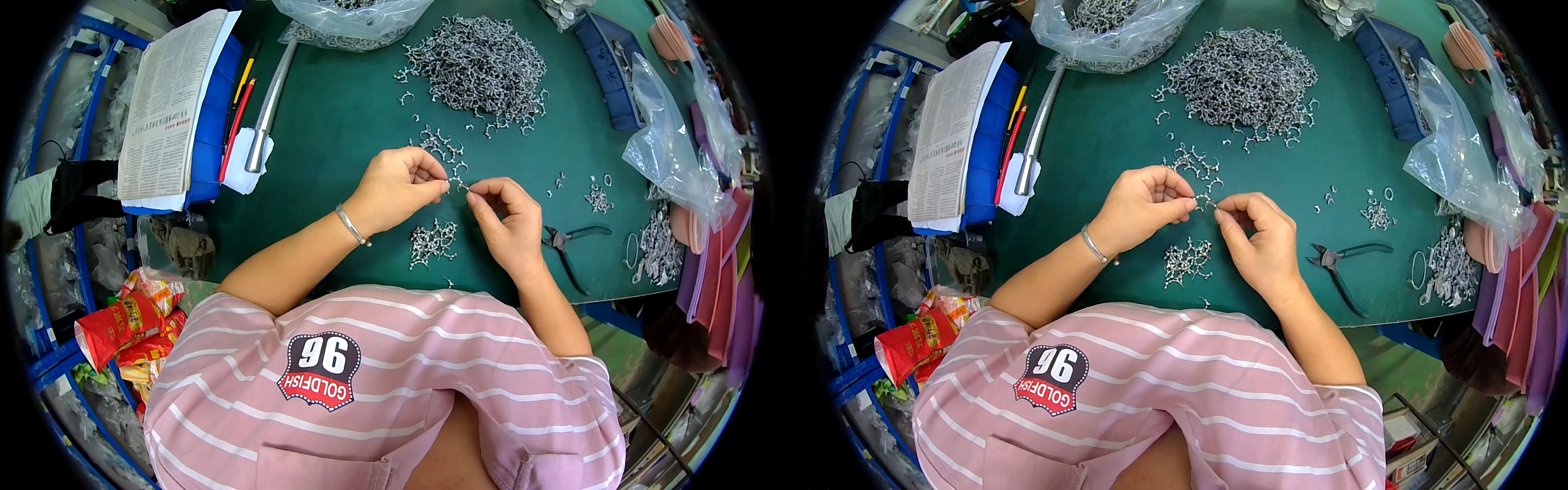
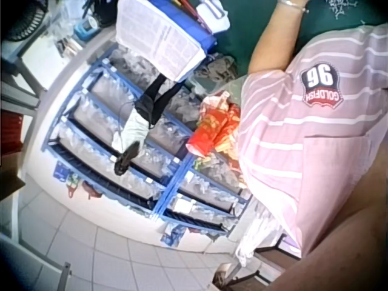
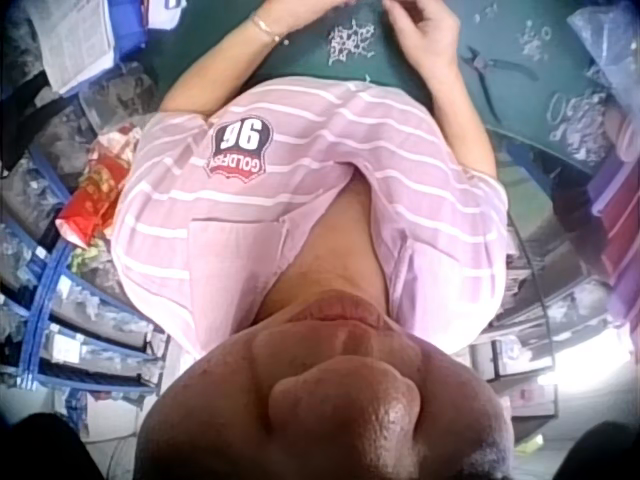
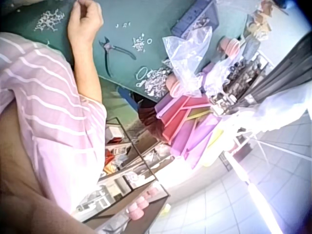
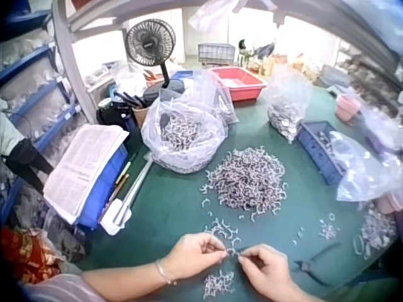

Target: The person sits at a green worktable and repeatedly picks up small silver metal hooks and jump rings, then links them together by hand. They place the assembled pieces into a small pile on the table and occasionally reach into a plastic bag to retrieve more components.

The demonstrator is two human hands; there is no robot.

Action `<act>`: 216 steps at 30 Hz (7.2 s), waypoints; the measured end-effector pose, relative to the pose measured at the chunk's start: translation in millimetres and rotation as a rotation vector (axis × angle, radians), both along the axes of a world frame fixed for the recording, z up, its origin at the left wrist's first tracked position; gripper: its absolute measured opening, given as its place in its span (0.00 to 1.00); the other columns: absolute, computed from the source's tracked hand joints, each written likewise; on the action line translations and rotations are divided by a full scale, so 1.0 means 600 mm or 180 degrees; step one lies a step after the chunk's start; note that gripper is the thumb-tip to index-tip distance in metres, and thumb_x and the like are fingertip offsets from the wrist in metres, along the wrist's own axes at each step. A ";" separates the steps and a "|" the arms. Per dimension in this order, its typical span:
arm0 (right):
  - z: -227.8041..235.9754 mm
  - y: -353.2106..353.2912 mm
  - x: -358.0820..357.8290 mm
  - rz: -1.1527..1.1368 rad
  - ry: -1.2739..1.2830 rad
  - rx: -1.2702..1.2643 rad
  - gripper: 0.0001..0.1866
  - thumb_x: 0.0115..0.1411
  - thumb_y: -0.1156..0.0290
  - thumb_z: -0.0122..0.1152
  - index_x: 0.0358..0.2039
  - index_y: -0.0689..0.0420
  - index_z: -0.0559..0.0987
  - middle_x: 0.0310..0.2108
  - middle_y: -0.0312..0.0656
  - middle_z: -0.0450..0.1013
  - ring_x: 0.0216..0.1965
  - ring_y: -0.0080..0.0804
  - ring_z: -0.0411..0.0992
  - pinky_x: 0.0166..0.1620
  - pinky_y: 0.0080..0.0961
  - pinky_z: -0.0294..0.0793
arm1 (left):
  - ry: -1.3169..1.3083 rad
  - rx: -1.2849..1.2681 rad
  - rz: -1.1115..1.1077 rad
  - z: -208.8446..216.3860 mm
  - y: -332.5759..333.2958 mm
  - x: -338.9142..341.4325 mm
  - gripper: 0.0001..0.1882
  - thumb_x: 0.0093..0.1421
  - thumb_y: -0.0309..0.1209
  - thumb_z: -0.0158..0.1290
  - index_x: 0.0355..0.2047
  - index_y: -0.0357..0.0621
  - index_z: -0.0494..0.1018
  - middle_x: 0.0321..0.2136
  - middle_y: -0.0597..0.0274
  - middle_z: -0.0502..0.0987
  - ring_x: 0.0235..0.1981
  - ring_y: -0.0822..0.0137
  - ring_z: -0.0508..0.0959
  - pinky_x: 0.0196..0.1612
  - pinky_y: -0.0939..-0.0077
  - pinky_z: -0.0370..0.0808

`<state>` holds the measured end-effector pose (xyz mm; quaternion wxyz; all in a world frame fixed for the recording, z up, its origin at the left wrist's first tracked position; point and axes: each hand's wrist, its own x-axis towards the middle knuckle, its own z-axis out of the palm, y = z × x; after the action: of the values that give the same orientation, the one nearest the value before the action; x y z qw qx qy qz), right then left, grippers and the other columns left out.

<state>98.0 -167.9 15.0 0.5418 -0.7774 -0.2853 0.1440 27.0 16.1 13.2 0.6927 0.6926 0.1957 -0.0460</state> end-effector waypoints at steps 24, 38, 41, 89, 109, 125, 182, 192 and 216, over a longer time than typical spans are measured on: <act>0.046 -0.052 -0.056 0.1802 -0.0850 -0.1108 0.09 0.47 0.71 0.68 0.28 0.58 0.78 0.28 0.42 0.70 0.33 0.42 0.71 0.36 0.35 0.73 | -0.0436 -0.0483 0.0583 0.003 0.000 -0.051 0.07 0.55 0.19 0.58 0.32 0.34 0.72 0.28 0.60 0.77 0.29 0.73 0.79 0.35 0.82 0.78; 0.014 0.000 -0.070 0.1834 -0.1509 -0.0180 0.16 0.47 0.72 0.68 0.38 0.58 0.77 0.45 0.45 0.69 0.49 0.46 0.67 0.51 0.43 0.66 | -0.0758 -0.0642 0.0999 0.014 0.006 -0.069 0.06 0.56 0.20 0.57 0.34 0.35 0.72 0.29 0.58 0.78 0.30 0.71 0.79 0.36 0.80 0.78; -0.004 0.007 -0.067 0.1887 -0.1679 -0.0347 0.16 0.46 0.72 0.68 0.37 0.58 0.77 0.47 0.46 0.68 0.49 0.46 0.67 0.51 0.42 0.66 | -0.0772 -0.0728 0.0961 0.016 0.003 -0.072 0.06 0.56 0.19 0.57 0.33 0.34 0.72 0.30 0.58 0.78 0.30 0.70 0.79 0.37 0.79 0.78; 0.014 0.016 -0.052 0.0425 0.2014 0.1148 0.10 0.60 0.83 0.58 0.43 0.66 0.76 0.36 0.40 0.76 0.37 0.21 0.74 0.40 0.15 0.74 | -0.0429 -0.1991 0.0460 0.017 -0.007 -0.081 0.09 0.61 0.23 0.52 0.40 0.32 0.75 0.34 0.50 0.80 0.36 0.64 0.82 0.42 0.73 0.80; 0.002 0.013 -0.044 0.0424 0.2194 0.1201 0.09 0.60 0.84 0.55 0.42 0.68 0.75 0.37 0.45 0.76 0.38 0.28 0.77 0.41 0.21 0.79 | -0.0885 -0.0485 0.0178 0.028 -0.020 -0.086 0.12 0.56 0.16 0.56 0.41 0.32 0.70 0.37 0.55 0.78 0.40 0.70 0.79 0.45 0.76 0.77; 0.045 0.009 0.002 0.1520 -0.0471 -0.0487 0.07 0.51 0.81 0.60 0.32 0.60 0.78 0.31 0.44 0.75 0.32 0.44 0.73 0.36 0.35 0.72 | -0.0910 0.1519 -0.0646 0.021 0.014 -0.084 0.06 0.50 0.21 0.59 0.30 0.37 0.76 0.28 0.60 0.75 0.23 0.71 0.76 0.27 0.79 0.73; -0.015 0.027 0.035 0.0956 -0.2313 -0.0764 0.08 0.48 0.79 0.62 0.31 0.59 0.75 0.30 0.44 0.70 0.32 0.45 0.69 0.36 0.38 0.70 | -0.1526 0.2370 -0.0038 -0.010 0.036 -0.016 0.03 0.51 0.19 0.56 0.27 0.36 0.74 0.27 0.54 0.74 0.25 0.59 0.78 0.30 0.70 0.76; 0.023 -0.050 0.085 0.0314 -0.1928 -0.0857 0.08 0.51 0.82 0.60 0.33 0.62 0.75 0.33 0.48 0.72 0.37 0.49 0.71 0.41 0.39 0.71 | -0.2097 0.2294 -0.0329 -0.015 -0.018 0.029 0.04 0.50 0.22 0.56 0.27 0.39 0.74 0.26 0.55 0.73 0.29 0.55 0.76 0.33 0.65 0.75; -0.007 0.097 0.113 0.1051 -0.2733 -0.0718 0.08 0.47 0.81 0.58 0.30 0.59 0.78 0.30 0.42 0.72 0.33 0.44 0.70 0.38 0.38 0.69 | -0.0823 0.2710 0.0244 -0.026 0.056 -0.002 0.02 0.52 0.24 0.56 0.28 0.39 0.75 0.30 0.55 0.74 0.31 0.55 0.77 0.36 0.64 0.75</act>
<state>165.7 -109.5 10.8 0.2568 -0.7649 -0.5859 -0.0761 26.0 49.9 -2.3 0.3658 0.9084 0.1346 0.1514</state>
